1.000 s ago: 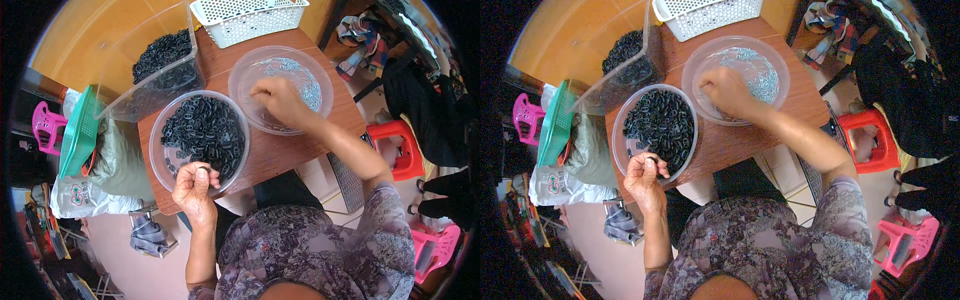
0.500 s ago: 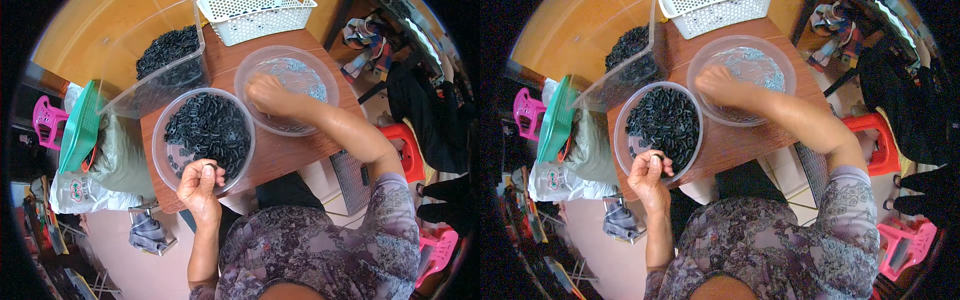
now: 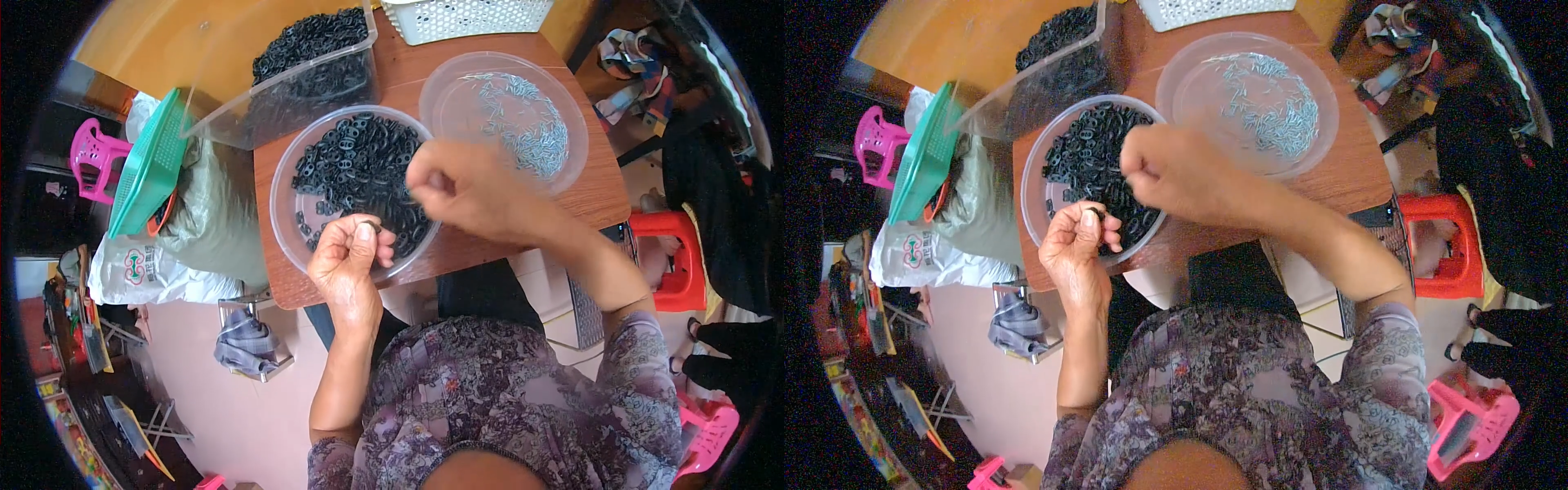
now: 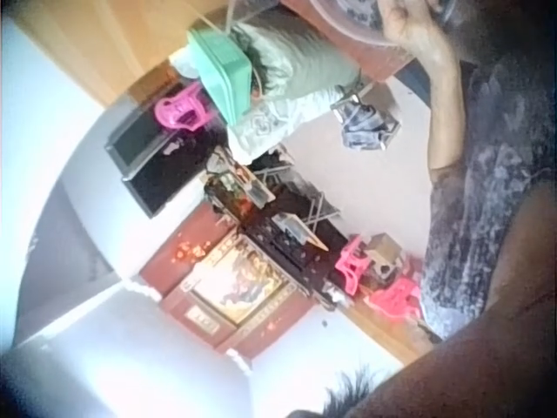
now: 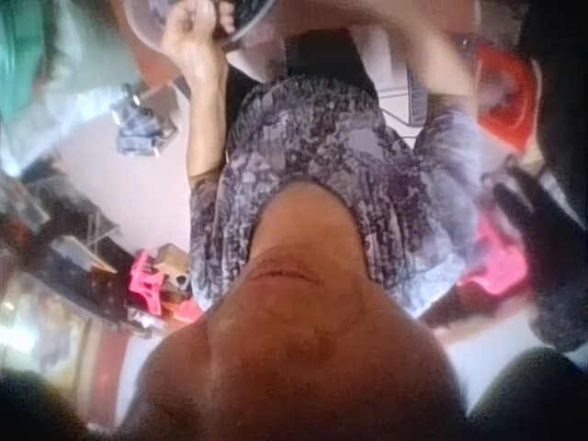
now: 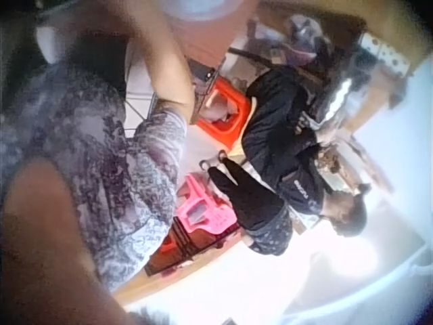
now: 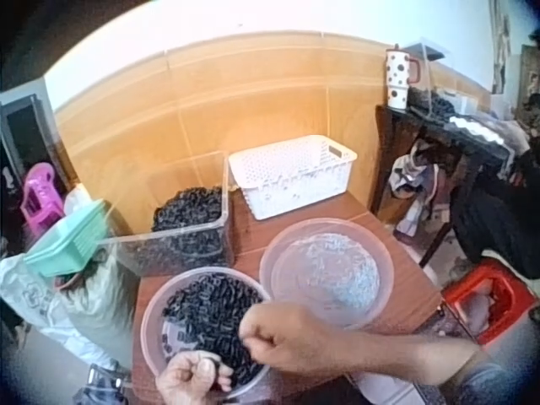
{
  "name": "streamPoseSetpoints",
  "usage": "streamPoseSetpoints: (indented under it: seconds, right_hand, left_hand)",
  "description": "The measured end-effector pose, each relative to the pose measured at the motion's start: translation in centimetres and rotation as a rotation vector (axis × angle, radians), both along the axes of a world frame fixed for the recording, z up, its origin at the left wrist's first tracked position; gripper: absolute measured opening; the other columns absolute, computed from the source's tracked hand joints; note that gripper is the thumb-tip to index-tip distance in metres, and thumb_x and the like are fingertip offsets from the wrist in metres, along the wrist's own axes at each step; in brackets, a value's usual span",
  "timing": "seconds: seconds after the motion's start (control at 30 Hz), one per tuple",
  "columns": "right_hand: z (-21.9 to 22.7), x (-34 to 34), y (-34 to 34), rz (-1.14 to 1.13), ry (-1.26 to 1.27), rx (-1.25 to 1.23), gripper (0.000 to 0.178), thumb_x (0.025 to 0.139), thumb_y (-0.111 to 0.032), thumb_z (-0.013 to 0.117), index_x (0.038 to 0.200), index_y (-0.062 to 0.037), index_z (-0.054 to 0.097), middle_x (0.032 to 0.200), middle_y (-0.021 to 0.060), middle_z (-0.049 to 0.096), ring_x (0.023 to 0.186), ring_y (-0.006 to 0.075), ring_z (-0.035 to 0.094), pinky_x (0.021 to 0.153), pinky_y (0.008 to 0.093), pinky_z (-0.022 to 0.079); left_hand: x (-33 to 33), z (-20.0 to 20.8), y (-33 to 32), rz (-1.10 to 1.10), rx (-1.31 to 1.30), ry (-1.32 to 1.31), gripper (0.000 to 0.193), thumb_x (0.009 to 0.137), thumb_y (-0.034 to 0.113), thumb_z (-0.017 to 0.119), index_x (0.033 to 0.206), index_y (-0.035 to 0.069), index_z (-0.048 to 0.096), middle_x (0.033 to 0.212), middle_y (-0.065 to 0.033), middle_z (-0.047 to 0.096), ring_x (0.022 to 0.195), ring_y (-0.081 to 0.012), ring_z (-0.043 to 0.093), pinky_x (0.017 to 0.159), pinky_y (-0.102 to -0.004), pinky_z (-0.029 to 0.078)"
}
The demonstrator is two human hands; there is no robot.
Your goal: The person assembles plastic cord locks by inserting small metal components into the plastic stoppers by hand and placing the assembled pieces into a basket.
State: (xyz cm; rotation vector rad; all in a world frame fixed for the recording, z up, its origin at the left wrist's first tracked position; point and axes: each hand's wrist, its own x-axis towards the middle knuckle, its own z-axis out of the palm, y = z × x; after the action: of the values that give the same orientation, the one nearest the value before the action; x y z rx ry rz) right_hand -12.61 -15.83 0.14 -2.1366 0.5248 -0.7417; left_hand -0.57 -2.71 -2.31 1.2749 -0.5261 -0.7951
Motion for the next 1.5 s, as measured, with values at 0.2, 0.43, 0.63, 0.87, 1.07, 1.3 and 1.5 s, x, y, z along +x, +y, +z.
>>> streamPoseSetpoints:
  seconds: [0.2, 0.43, 0.63, 0.87, 1.07, 1.3, 1.5]
  right_hand:
    - [-2.3, 2.1, 2.6, 0.166, -0.197, -0.014, 0.006, 0.073, -0.001, 0.058, 0.078, -0.0044, 0.058, 0.071, 0.0037, 0.055, 0.063, 0.0145, 0.051, 0.056, 0.0263, 0.041]
    - [-1.1, 1.9, 4.2, 0.114, -0.166, 0.491, 0.010, 0.071, 0.000, 0.059, 0.081, -0.0009, 0.057, 0.071, 0.0051, 0.058, 0.066, 0.0128, 0.057, 0.059, 0.0270, 0.046]
    - [-1.9, 2.1, 4.3, 0.087, -0.221, 0.554, 0.017, 0.073, -0.001, 0.061, 0.088, 0.0025, 0.055, 0.073, 0.0047, 0.059, 0.066, 0.0080, 0.056, 0.060, 0.0233, 0.048]
    - [-1.3, 2.1, 4.4, 0.083, -0.164, 0.591, 0.018, 0.073, -0.003, 0.062, 0.090, 0.0019, 0.057, 0.076, 0.0031, 0.059, 0.070, 0.0070, 0.055, 0.064, 0.0221, 0.047]
    - [-1.1, 2.0, 4.9, 0.066, -0.122, 0.593, 0.018, 0.074, -0.005, 0.063, 0.091, 0.0014, 0.058, 0.079, 0.0018, 0.059, 0.073, 0.0051, 0.054, 0.066, 0.0203, 0.046]
    - [-1.7, 2.4, 6.0, 0.020, -0.184, 0.466, 0.014, 0.072, -0.003, 0.058, 0.085, 0.0005, 0.058, 0.070, 0.0063, 0.057, 0.064, 0.0119, 0.056, 0.057, 0.0266, 0.047]
    - [-1.4, 2.6, 5.8, 0.068, -0.211, 0.162, 0.008, 0.069, -0.006, 0.056, 0.076, -0.0011, 0.056, 0.068, 0.0116, 0.055, 0.063, 0.0254, 0.056, 0.058, 0.0359, 0.045]
  left_hand:
    - [0.0, -0.1, 0.4, 0.047, -0.033, 0.034, 0.010, 0.084, 0.007, 0.056, 0.088, -0.002, 0.056, 0.072, -0.0077, 0.060, 0.055, -0.0095, 0.052, 0.051, -0.0203, 0.044]
    - [-0.1, 0.4, 1.1, 0.027, -0.060, -0.010, 0.011, 0.084, 0.004, 0.056, 0.091, -0.004, 0.056, 0.072, -0.0063, 0.060, 0.057, -0.0081, 0.053, 0.052, -0.0188, 0.044]
    - [-0.1, 0.6, 1.5, -0.007, -0.008, -0.055, 0.010, 0.085, 0.006, 0.055, 0.090, -0.002, 0.057, 0.072, -0.0044, 0.060, 0.057, -0.0062, 0.051, 0.053, -0.0178, 0.043]
    - [-0.3, 0.6, 1.8, -0.003, -0.001, -0.115, 0.008, 0.085, 0.006, 0.055, 0.089, -0.001, 0.056, 0.072, -0.0027, 0.058, 0.058, -0.0048, 0.049, 0.054, -0.0171, 0.042]
    - [-0.5, -0.1, 2.1, 0.057, -0.009, -0.402, 0.009, 0.084, 0.005, 0.056, 0.088, -0.003, 0.057, 0.072, -0.0026, 0.057, 0.061, -0.0069, 0.050, 0.053, -0.0195, 0.042]
    - [-1.0, -0.3, 2.6, 0.139, -0.001, -0.476, 0.009, 0.084, 0.004, 0.056, 0.088, -0.004, 0.058, 0.072, -0.0033, 0.058, 0.060, -0.0068, 0.052, 0.054, -0.0195, 0.045]
    - [-1.0, 0.1, 3.1, 0.096, 0.002, -0.269, 0.008, 0.083, 0.002, 0.056, 0.088, -0.004, 0.059, 0.072, -0.0039, 0.058, 0.060, -0.0078, 0.051, 0.056, -0.0196, 0.044]
